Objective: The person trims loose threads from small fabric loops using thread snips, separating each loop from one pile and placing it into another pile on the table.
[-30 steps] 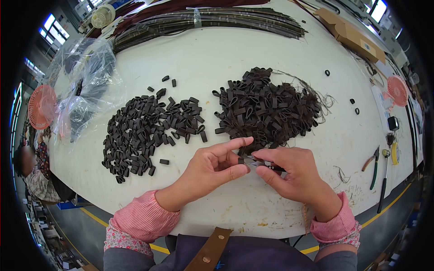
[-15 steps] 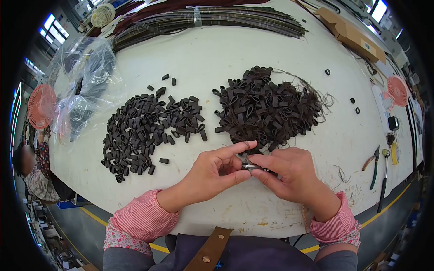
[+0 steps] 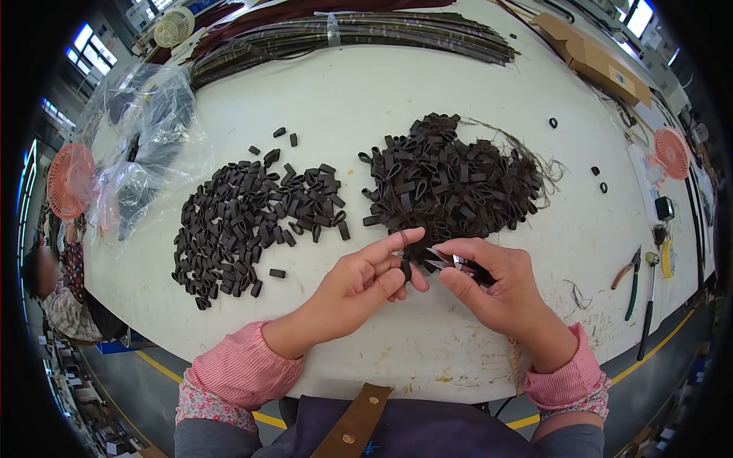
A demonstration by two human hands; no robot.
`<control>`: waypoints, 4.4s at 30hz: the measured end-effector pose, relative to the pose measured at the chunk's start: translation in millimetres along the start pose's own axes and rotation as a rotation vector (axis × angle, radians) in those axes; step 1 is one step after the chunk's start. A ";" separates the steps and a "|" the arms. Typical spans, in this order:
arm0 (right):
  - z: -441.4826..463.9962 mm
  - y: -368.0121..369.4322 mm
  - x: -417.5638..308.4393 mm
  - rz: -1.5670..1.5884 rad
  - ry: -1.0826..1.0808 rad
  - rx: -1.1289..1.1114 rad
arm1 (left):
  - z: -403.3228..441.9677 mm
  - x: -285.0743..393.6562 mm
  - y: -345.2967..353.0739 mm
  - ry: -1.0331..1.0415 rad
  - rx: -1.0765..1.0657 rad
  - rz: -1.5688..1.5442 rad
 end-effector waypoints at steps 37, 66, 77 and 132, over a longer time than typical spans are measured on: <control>-3.0 8.4 18.9 -0.080 -0.019 0.018 | -15.8 9.5 18.9 -0.061 -0.212 0.298; -9.3 24.4 0.3 0.097 -0.137 -0.143 | 2.3 -1.8 -2.3 -0.035 0.083 0.003; -11.1 26.6 14.1 0.346 0.154 -0.231 | 0.5 -6.6 2.1 -0.166 0.020 -0.107; -6.8 9.5 -14.7 -0.154 -0.290 0.032 | 0.1 -5.5 3.5 -0.035 0.087 -0.032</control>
Point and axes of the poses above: each hand's wrist, its own z-axis towards the middle knuckle, its own y-axis out of the palm, x = y × z, the point moved 9 cm from there along z, towards the middle knuckle, and after that the axes turned 10 degrees about x, right-handed, at the moved point
